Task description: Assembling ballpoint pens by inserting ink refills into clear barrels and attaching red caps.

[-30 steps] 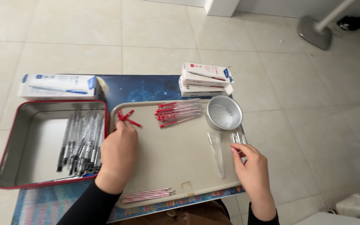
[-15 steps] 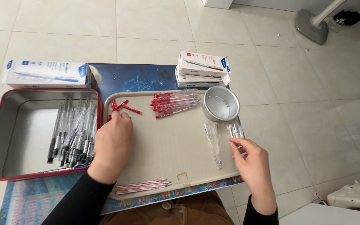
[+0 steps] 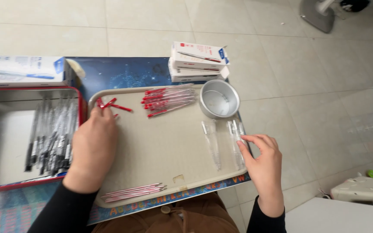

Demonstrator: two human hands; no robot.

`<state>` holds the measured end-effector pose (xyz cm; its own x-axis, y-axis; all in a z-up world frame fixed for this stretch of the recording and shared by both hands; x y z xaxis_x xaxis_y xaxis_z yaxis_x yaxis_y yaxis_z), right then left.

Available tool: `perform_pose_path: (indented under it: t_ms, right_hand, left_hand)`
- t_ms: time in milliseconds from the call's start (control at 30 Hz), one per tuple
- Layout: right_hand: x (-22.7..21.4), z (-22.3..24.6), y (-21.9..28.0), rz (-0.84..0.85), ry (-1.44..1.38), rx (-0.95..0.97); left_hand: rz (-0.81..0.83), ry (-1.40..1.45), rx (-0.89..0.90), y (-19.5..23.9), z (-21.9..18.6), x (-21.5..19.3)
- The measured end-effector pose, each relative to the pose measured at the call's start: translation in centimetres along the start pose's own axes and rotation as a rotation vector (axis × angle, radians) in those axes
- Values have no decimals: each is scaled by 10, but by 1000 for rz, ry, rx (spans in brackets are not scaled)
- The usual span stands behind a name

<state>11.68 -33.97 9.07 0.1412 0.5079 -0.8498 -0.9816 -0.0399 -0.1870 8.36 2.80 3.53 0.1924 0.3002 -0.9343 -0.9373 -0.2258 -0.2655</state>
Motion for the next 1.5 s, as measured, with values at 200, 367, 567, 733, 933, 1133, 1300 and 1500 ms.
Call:
perform_pose_path:
  t_ms: [200, 367, 567, 733, 933, 1133, 1300, 1500]
  right_hand:
    - [54, 24, 8, 251, -22, 38]
    - [70, 25, 2, 288, 38, 12]
    - [68, 17, -5, 357, -8, 147]
    - [65, 15, -3, 441, -160, 377]
    - [66, 19, -7, 420, -40, 261]
    - [57, 16, -1, 393, -193, 258]
    - [26, 66, 11, 203, -340, -197]
    - [45, 122, 45, 298, -399, -544]
  left_hand:
    - [82, 142, -14, 1, -8, 13]
    - [59, 328, 65, 10, 0, -27]
    - [686, 700, 370, 75, -32, -30]
    - [810, 749, 389, 102, -32, -10]
    - [755, 789, 339, 101, -30, -7]
    - [726, 925, 317, 94, -29, -16]
    - [589, 769, 338, 95, -39, -16]
    - [366, 724, 515, 101, -47, -34]
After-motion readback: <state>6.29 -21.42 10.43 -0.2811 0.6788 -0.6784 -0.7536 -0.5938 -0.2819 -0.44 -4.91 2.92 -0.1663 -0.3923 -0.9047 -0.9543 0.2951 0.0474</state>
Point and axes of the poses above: each hand's wrist, its own y-axis away from the middle knuckle, its own x-axis out of the palm, z = x × y, the point moved 9 cm from there along -y, towards the middle knuckle, and after that the axes turned 3 degrees about z, right-handed, at the moved point
